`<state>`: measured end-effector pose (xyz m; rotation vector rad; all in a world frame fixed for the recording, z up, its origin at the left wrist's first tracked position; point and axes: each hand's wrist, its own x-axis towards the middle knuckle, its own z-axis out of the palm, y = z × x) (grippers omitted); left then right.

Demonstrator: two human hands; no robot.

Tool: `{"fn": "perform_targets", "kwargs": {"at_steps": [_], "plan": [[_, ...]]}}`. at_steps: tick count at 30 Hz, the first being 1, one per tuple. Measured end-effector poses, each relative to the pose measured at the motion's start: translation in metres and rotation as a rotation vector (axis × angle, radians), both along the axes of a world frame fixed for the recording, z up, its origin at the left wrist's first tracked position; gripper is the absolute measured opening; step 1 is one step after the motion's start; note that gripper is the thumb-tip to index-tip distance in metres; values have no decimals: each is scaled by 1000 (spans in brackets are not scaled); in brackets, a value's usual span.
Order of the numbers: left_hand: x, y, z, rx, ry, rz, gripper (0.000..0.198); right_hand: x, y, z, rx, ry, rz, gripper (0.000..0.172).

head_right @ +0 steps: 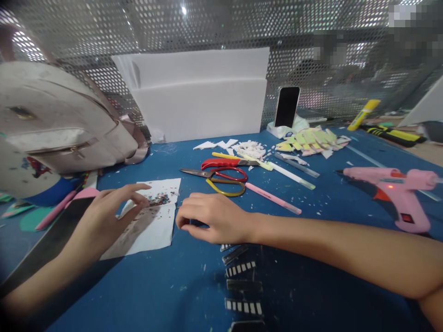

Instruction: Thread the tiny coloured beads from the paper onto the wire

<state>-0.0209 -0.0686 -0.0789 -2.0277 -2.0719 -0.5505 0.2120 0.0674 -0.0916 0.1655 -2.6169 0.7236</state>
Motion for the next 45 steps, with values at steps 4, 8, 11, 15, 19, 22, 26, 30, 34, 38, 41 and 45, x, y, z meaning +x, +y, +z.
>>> {"fn": "perform_targets", "kwargs": {"at_steps": [4,8,11,15,19,22,26,30,34,38,41,45], "plan": [[2,-1,-2,-59,15,10,22,0,0,1,1,10,3,10],[1,-1,-2,-71,9,2,25,0,0,1,-3,6,6,10],[0,0,-1,-77,4,-6,27,0,-1,1,-2,3,4,10],[-4,1,-4,-91,-9,-18,29,0,-1,2,-6,0,8,10],[-8,2,-7,-119,-16,-25,30,-1,-1,1,-6,10,5,10],[-9,2,-7,-122,-14,-32,30,0,-1,0,-4,13,3,10],[-7,3,-6,-114,-24,-52,28,0,-1,0,-3,14,6,10],[-7,5,-7,-125,-59,-58,27,0,-1,0,-6,3,6,10],[-12,6,-9,-112,-74,-60,29,0,-1,0,-2,-1,5,11],[-16,6,-9,-126,-56,-68,33,0,-1,0,2,-2,5,11],[-18,5,-7,-153,-24,-90,34,0,-1,1,-1,-1,2,11],[-18,4,-6,-154,-5,-102,31,0,0,1,4,-3,3,10]]}}
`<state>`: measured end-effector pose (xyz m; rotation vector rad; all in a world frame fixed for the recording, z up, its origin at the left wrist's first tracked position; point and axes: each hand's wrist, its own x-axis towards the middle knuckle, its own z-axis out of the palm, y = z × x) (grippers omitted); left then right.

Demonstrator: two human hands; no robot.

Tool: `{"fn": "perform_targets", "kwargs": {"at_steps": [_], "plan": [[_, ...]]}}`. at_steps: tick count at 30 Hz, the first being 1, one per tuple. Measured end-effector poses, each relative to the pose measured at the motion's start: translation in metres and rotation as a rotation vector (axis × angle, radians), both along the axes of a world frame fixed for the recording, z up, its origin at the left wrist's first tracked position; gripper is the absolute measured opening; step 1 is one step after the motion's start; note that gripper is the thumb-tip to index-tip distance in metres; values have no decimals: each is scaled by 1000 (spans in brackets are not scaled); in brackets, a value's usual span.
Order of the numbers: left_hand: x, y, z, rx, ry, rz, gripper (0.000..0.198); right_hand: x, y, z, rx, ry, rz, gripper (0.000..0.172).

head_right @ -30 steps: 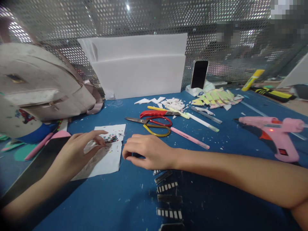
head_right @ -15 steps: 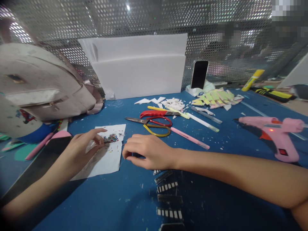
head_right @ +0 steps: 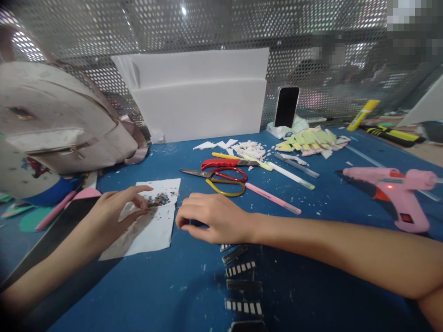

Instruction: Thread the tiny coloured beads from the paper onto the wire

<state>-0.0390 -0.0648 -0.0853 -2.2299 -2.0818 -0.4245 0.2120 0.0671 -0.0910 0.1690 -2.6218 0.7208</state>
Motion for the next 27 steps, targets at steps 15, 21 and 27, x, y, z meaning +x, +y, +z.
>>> {"fn": "perform_targets", "kwargs": {"at_steps": [15,21,27], "plan": [[60,-16,5,7,-675,7,16,1,-1,3,-21,64,-54,8],[77,-21,1,-23,-948,53,14,1,-2,4,-55,101,-75,8],[77,-23,-1,1,-1057,69,19,2,-2,1,-85,123,-93,6]]}}
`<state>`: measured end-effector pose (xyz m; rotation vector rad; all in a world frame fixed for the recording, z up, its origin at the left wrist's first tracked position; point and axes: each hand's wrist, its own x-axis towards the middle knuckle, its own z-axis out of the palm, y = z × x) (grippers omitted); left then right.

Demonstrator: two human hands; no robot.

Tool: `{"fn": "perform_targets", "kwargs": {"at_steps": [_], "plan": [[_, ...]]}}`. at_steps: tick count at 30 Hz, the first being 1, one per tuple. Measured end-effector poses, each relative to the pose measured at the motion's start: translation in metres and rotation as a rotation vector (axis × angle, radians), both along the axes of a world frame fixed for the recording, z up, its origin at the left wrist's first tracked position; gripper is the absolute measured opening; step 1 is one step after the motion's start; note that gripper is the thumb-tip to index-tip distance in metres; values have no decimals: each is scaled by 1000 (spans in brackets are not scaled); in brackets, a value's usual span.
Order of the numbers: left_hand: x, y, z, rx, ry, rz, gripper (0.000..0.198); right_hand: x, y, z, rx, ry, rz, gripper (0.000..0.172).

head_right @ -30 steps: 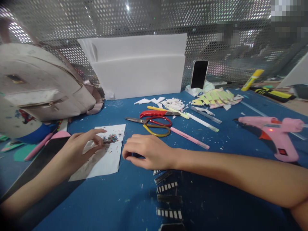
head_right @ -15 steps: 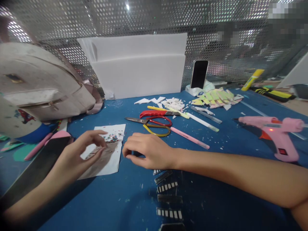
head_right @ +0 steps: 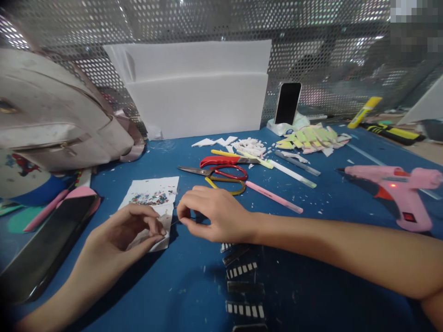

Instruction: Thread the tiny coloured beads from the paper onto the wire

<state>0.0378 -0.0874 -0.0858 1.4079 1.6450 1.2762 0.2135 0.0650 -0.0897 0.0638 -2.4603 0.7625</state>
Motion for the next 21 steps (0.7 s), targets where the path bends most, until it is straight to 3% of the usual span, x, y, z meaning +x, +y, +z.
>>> {"fn": "perform_targets", "kwargs": {"at_steps": [21], "plan": [[0,-1,-1,23,-185,4,21,1,-1,2,-22,107,7,7]]}}
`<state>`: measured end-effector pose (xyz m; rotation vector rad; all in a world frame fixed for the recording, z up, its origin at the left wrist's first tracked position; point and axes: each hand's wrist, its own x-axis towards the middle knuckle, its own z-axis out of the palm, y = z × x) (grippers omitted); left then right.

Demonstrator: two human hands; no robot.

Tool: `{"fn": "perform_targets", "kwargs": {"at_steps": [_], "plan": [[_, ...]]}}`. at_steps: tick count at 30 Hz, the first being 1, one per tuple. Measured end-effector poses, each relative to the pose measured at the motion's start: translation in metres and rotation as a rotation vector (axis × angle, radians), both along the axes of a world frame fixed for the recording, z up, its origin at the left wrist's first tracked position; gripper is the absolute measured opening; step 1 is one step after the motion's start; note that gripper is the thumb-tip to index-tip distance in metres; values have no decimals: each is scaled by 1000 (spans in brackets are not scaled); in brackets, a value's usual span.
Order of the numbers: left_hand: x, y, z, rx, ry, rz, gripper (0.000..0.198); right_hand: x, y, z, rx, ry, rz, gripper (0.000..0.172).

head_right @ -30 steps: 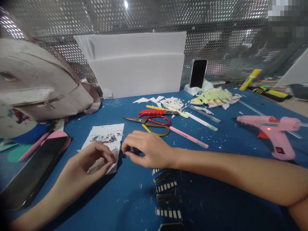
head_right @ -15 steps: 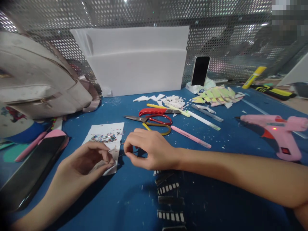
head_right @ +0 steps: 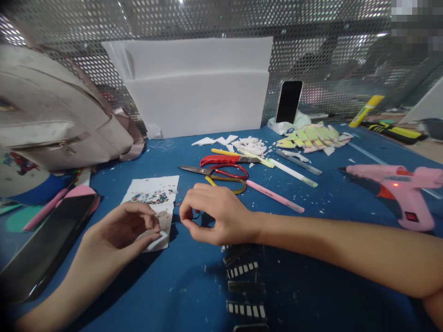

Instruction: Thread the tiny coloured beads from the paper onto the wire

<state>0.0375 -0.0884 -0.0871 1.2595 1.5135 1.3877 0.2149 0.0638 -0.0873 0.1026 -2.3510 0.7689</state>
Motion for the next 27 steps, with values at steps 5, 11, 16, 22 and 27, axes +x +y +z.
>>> {"fn": "perform_targets", "kwargs": {"at_steps": [5,11,16,22,27], "plan": [[-1,1,0,19,-28,28,20,0,0,0,-1,13,11,8],[-3,2,0,20,-44,28,20,0,0,0,-6,10,4,7],[-2,2,0,29,-42,31,20,0,0,0,1,13,-3,7],[-2,3,-1,23,-49,38,20,0,0,-1,-1,5,-10,7],[-3,4,-1,21,-60,26,21,0,1,0,5,-24,-15,6]]}}
